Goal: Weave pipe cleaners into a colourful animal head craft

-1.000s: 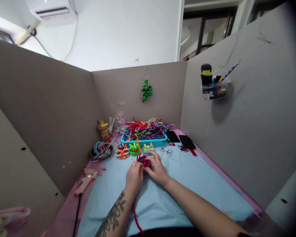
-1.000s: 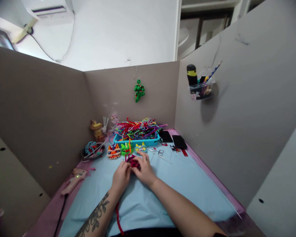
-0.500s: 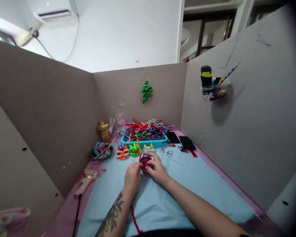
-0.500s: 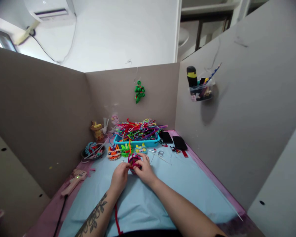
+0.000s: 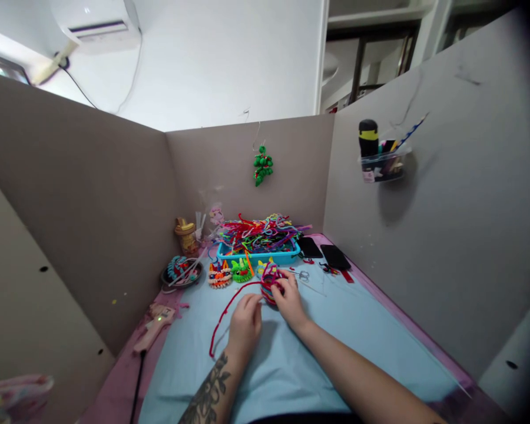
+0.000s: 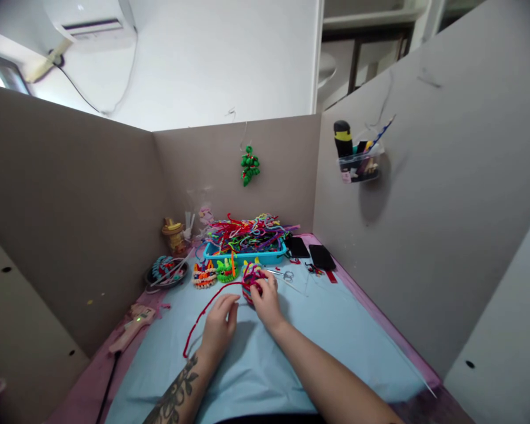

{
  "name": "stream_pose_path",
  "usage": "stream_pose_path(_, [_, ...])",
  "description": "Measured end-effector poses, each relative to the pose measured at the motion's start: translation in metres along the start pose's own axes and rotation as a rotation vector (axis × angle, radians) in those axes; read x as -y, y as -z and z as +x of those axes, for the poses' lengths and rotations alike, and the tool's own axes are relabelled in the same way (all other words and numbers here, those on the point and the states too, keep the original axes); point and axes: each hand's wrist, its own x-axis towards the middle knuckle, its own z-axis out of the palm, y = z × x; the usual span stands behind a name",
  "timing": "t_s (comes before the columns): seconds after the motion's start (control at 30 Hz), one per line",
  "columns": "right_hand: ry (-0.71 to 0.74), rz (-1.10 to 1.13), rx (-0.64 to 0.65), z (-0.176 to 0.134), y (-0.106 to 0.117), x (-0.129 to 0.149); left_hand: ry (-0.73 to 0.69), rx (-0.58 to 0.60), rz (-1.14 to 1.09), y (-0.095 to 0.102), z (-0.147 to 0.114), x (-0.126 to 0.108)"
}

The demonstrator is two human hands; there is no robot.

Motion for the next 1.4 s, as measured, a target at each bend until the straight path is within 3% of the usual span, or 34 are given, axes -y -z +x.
stream_pose_path(0.07, [0.044, -0.004, 0.055, -0.003, 0.001, 0.006, 0.069, 0.024, -0.073, -0.005, 0.001, -0.003])
stream_pose_path(0.27, [0.128, -0.034, 0.164, -0.008, 0.0, 0.016, 0.182, -0.066, -0.13, -0.005, 0.004, 0.007])
stream_pose_path(0.67, [0.172, -0.012, 0.234, -0.003, -0.003, 0.014, 0.092, -0.124, -0.074, -0.005, 0.004, 0.007])
stream_pose_path(0.93, [0.158, 0.027, 0.304, 0.0, -0.003, 0.016, 0.113, -0.082, -0.056, -0.006, 0.007, 0.013])
stream_pose_path(1.03, [0.149, 0.044, 0.297, -0.002, -0.004, 0.016, 0.146, -0.098, -0.05, -0.006, 0.007, 0.014])
stream_pose_path(1.4, [0.13, 0.062, 0.265, -0.005, -0.009, 0.017, 0.064, -0.046, 0.071, -0.009, 0.004, 0.02])
